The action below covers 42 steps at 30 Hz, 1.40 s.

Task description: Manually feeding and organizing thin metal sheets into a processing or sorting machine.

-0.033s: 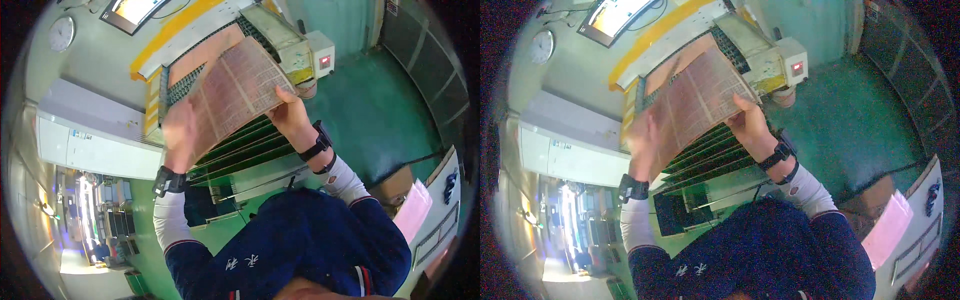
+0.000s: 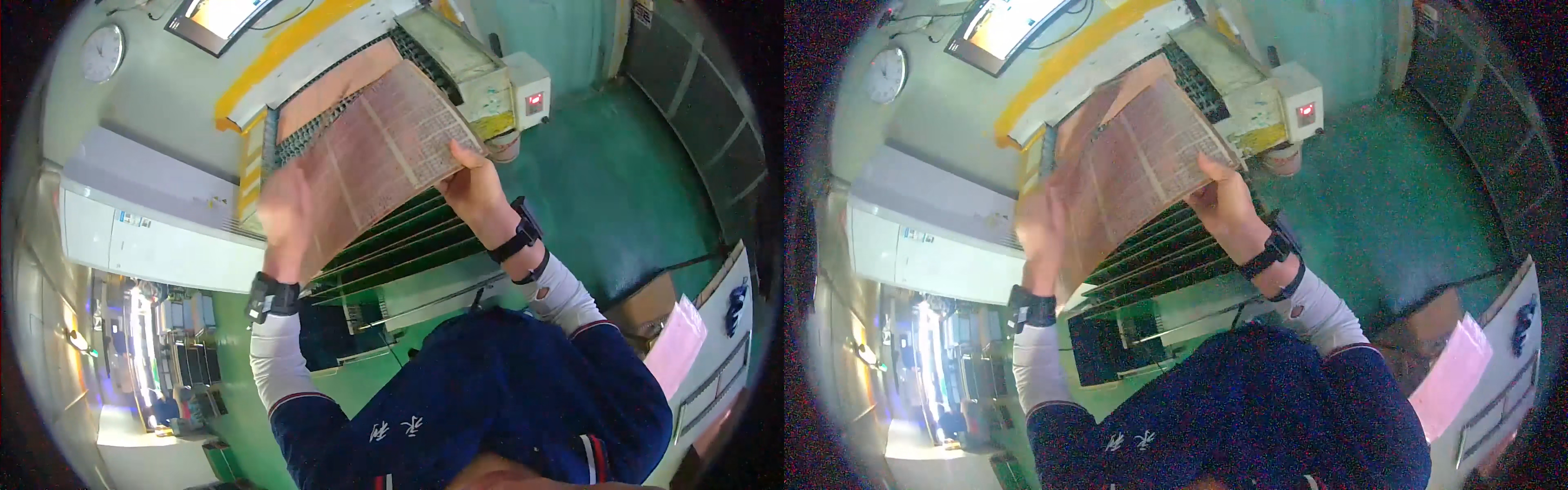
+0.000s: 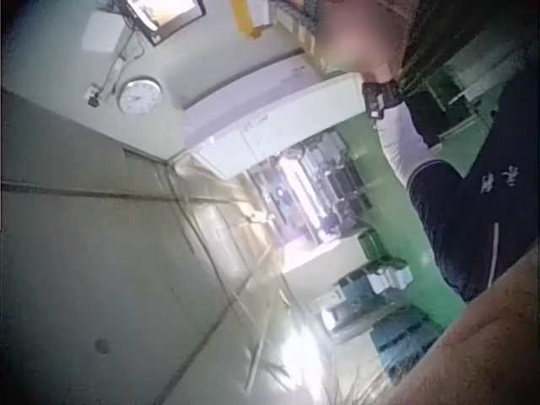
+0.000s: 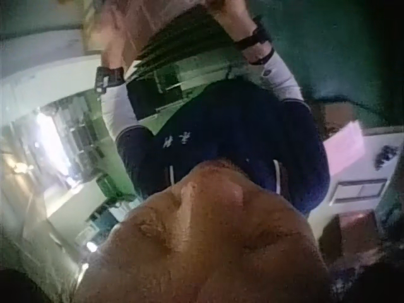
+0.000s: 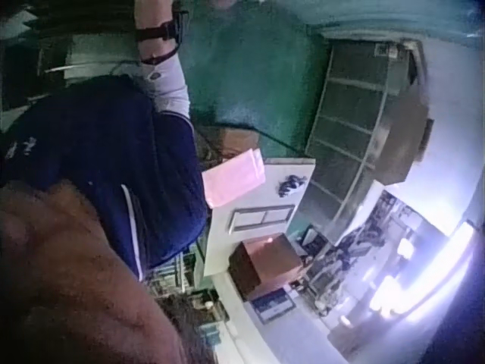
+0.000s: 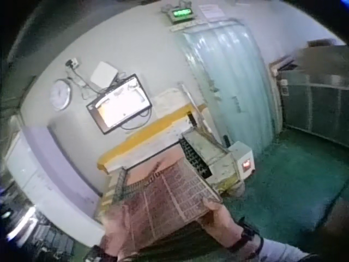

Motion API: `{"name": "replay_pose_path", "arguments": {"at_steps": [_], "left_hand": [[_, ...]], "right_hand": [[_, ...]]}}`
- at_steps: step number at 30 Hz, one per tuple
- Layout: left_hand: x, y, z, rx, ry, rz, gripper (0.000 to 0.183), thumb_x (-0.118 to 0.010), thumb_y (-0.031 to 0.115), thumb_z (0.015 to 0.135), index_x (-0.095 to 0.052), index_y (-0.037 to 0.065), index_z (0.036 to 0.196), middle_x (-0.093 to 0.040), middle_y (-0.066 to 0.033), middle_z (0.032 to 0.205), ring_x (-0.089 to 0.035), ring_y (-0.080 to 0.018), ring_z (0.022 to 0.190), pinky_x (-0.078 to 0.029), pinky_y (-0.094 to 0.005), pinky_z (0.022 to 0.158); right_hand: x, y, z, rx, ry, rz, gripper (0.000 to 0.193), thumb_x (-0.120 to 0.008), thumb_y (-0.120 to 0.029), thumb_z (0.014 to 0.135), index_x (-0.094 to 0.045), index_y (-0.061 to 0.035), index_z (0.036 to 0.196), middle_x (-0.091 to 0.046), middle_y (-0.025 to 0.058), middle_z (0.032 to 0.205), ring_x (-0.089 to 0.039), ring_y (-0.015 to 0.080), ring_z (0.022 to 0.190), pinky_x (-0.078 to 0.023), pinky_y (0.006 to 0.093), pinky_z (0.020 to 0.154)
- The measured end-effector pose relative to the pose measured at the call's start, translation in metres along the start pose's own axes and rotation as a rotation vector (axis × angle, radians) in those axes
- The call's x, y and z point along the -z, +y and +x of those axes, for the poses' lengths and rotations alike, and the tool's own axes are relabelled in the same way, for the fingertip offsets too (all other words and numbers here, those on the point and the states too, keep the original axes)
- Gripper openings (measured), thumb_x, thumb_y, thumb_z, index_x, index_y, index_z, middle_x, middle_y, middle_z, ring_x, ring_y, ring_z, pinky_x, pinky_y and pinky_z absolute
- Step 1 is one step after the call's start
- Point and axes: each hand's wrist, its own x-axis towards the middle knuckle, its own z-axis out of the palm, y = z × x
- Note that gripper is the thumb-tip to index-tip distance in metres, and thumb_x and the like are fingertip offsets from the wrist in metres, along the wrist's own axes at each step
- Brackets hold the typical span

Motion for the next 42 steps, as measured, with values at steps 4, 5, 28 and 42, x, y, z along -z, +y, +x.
{"name": "replay_pose_path", "arguments": {"at_steps": [4, 5, 28, 42], "left_hand": [[0.023, -0.061, -0.007, 0.375, 0.019, 0.061, 0.020, -0.059, 0.012, 0.098, -0.066, 0.000, 0.111, -0.069, -0.0204, 0.095, -0.067, -0.0391, 0.085, -0.055, -0.0441, 0.075], [0.037, -0.072, -0.007, 0.448, 0.088, 0.045, 0.020, -0.058, 0.013, 0.100, -0.066, -0.001, 0.111, -0.069, -0.0207, 0.096, -0.067, -0.0408, 0.086, -0.054, -0.0444, 0.075], [0.255, -0.187, -0.223, 1.249, 0.404, 0.357, 0.039, -0.059, 0.017, 0.104, -0.058, -0.014, 0.127, -0.066, -0.0136, 0.118, -0.060, -0.0173, 0.101, -0.051, -0.0321, 0.090], [0.287, -0.190, -0.300, 1.493, 0.825, 0.014, 0.041, -0.064, 0.019, 0.101, -0.060, -0.007, 0.132, -0.066, -0.0120, 0.119, -0.061, -0.0165, 0.100, -0.052, -0.0301, 0.077]], "right_hand": [[0.012, 0.021, 0.040, -0.018, 0.058, -0.045, 0.044, -0.067, -0.016, 0.095, -0.055, -0.0099, 0.136, -0.063, 0.0041, 0.131, -0.059, 0.0248, 0.123, -0.048, 0.0441, 0.105], [0.017, 0.027, 0.048, -0.031, 0.058, -0.052, 0.042, -0.066, -0.016, 0.096, -0.055, -0.0101, 0.136, -0.063, 0.0042, 0.130, -0.058, 0.0252, 0.123, -0.048, 0.0452, 0.105], [0.162, 0.056, 0.364, 0.772, -0.188, -2.023, 0.029, -0.069, -0.002, 0.089, -0.061, -0.0004, 0.116, -0.065, 0.0109, 0.107, -0.067, 0.0188, 0.099, -0.058, 0.0351, 0.077], [0.081, 0.022, 0.300, -0.248, 0.190, -0.757, 0.017, -0.069, -0.009, 0.091, -0.062, -0.0012, 0.105, -0.068, 0.0108, 0.095, -0.070, 0.0250, 0.087, -0.061, 0.0369, 0.082]]}}
